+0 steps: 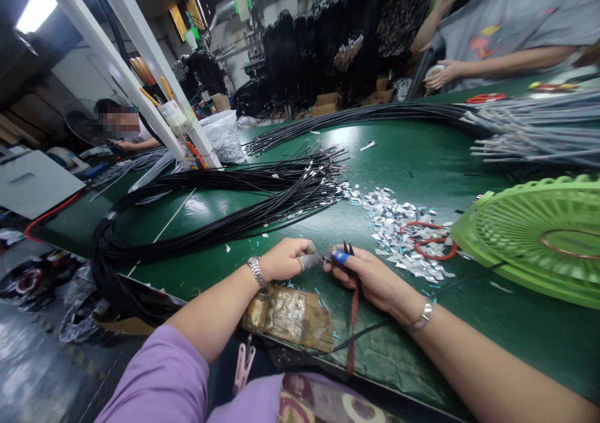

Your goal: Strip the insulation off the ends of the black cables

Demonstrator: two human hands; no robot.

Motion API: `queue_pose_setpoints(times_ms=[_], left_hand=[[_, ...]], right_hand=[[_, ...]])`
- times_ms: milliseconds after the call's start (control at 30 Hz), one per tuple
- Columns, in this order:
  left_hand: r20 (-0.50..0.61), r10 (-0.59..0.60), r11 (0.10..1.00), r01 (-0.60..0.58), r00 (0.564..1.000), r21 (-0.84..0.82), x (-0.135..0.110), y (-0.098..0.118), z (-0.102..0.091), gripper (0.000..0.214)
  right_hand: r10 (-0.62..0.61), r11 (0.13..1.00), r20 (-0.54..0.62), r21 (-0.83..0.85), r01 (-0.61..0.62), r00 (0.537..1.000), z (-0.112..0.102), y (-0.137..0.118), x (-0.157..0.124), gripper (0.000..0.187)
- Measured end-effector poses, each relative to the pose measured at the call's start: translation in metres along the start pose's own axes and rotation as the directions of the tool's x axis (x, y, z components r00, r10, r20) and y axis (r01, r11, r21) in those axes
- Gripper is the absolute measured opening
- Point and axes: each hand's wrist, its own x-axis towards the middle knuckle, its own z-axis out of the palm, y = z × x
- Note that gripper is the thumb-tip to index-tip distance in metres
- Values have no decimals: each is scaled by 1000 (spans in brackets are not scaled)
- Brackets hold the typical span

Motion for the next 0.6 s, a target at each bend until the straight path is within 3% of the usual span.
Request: queue_pose_setpoints(times_ms=[267,433,500,600], left_hand=[[-2,-20,999,20,1000,-28,1,0,0,43],[-19,-2,1000,2,1000,-4,0,1,1,45],[-20,4,1000,-4,1000,2,0,2,1,45],[-15,4,1000,-3,1000,3,1,2,1,45]], right_hand=[[-33,999,-15,-42,32,999,1,2,0,38],[-266,956,-189,-178,233,945,-2,4,1,39],[-336,931,-216,-226,288,917,-4,5,3,42],[-362,912,-206,-282,299,909,-7,7,4,41]])
